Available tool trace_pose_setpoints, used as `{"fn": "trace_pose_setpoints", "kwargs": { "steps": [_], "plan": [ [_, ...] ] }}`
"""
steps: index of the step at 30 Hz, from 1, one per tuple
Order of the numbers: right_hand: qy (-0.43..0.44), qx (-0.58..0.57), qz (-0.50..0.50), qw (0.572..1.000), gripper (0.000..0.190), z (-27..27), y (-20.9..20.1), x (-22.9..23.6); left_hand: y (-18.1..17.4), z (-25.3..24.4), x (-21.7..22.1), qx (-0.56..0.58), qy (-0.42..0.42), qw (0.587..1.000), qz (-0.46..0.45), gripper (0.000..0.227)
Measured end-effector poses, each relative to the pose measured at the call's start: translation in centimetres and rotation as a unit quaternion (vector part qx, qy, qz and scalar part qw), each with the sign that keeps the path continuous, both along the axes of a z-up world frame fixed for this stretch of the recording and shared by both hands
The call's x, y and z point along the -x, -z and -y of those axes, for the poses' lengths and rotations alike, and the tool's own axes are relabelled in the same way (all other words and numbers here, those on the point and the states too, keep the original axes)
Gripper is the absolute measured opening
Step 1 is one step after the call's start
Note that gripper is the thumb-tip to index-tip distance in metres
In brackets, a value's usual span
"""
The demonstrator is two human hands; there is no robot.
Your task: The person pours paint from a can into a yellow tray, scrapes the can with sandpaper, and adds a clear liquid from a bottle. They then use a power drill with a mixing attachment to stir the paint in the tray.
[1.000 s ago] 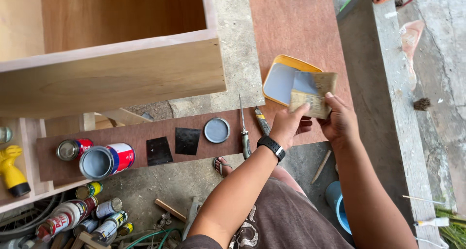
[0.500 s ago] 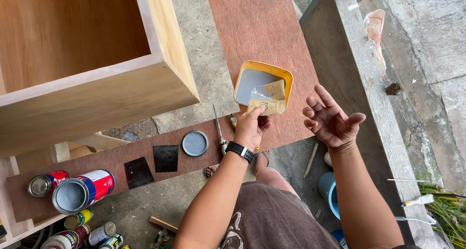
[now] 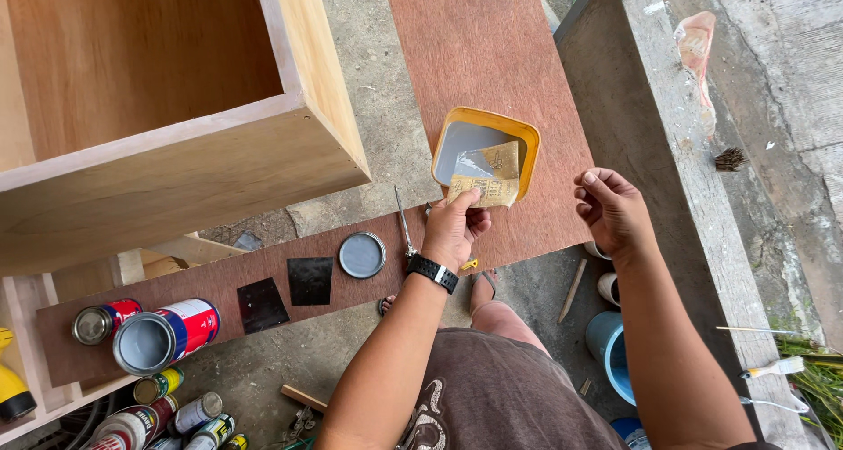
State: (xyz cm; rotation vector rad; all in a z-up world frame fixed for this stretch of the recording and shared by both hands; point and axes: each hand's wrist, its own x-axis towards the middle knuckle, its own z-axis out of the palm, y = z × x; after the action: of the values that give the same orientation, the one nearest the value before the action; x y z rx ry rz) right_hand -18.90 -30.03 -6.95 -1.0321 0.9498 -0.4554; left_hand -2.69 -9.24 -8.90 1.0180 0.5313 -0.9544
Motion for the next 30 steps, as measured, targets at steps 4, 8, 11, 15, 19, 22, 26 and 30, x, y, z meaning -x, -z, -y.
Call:
{"fn": "trace_pose_setpoints", "kwargs": {
  "steps": [4,8,11,15,19,22,26,30],
  "plan": [
    [-0.008,0.150,-0.160,0.976,0.044,4.6,6.6,2.0,0.4,-0.4,0.3,0.000,0.001,1.000,0.003,0.018],
    [-0.068,0.276,-0.427,0.859,0.062,9.2,13.4,3.8,0.4,-0.3,1.0,-0.008,0.013,1.000,0.002,0.020],
    [-0.097,0.251,-0.453,0.850,0.055,10.4,16.3,4.3,0.0,-0.2,1.5,-0.018,0.018,1.000,0.003,0.020],
    [0.001,0.161,-0.399,0.903,0.033,8.9,16.2,3.5,-0.1,-0.2,1.5,-0.026,0.007,1.000,0.005,0.018],
    [0.076,0.099,-0.328,0.937,0.039,9.4,18.5,3.6,-0.5,0.0,1.6,-0.030,0.007,1.000,0.008,0.018],
    [0.081,0.091,-0.308,0.943,0.042,9.4,18.8,3.6,-0.6,0.2,1.7,-0.031,0.011,0.999,0.015,0.018],
    [0.058,0.126,-0.330,0.934,0.037,8.2,17.3,3.5,-0.1,0.2,2.1,-0.025,0.020,0.999,0.021,0.017],
    [0.021,0.212,-0.385,0.898,0.040,7.0,13.5,3.9,-0.8,0.1,2.7,-0.013,0.042,0.998,0.040,0.020]
  ]
}}
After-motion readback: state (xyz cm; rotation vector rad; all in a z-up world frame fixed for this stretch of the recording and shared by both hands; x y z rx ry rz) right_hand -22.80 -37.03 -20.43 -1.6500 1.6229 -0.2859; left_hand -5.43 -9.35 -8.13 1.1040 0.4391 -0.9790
